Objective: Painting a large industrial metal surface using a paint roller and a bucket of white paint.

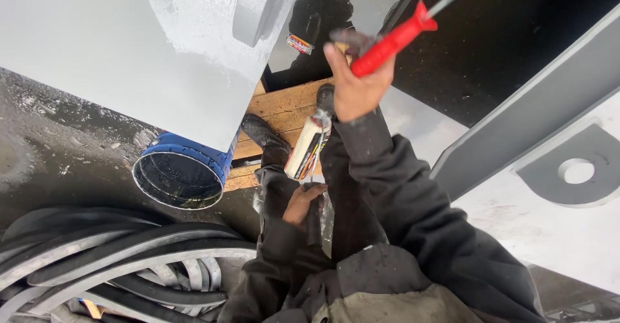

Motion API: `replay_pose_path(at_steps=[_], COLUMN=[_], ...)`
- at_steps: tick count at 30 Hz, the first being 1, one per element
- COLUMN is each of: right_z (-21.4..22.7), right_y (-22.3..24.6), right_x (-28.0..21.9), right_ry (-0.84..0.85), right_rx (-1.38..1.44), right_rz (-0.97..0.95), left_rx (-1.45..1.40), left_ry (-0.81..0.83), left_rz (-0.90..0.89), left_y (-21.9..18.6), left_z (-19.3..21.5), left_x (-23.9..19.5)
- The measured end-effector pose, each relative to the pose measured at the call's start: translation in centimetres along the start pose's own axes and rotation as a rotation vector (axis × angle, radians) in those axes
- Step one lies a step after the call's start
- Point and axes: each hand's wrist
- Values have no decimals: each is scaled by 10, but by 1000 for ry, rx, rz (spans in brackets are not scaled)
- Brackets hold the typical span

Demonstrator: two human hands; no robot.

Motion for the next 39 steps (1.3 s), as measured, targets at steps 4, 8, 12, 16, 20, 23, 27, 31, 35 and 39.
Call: replay_pose_path(at_steps=[4,8,12,16,20,23,27,31,35,39], right_z=[-47,-63,-72,-74,-71,-64,-9,-12,-46,-64], right_y=[-28,-36,-45,-56,-58,-22,-13,-20,-18,-26], right_x=[32,45,51,54,57,51,35,34,45,49], right_ry=[-3,-12,-29,-73,-90,-31,-9,15,42,24], right_rx=[4,-95,-158,-232,-282,-68,-9,-19,-48,-194], right_rz=[188,300,352,351,331,227,227,250,309,292], left_rx=[-217,-284,-384,-364,-377,-420,-435,-343,-278,-279], left_ry=[-161,-61,-36,-32,-63,-109,9,-149,-106,-85], left_rz=[122,9,10,-5,16,29,-57,8,6,-16], left_y=[19,48,56,55,62,68,73,68,89,96], left_z=[37,71,77,74,72,77,82,76,87,85], left_x=[-29,-29,-29,-31,-27,-26,-26,-26,-17,-17])
Point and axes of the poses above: each hand's wrist, its own x-axis towards the middle knuckle, its own z-axis out of the back of the hand, y = z × x, and after that the axes turned 5 degrees about -z, right-handed
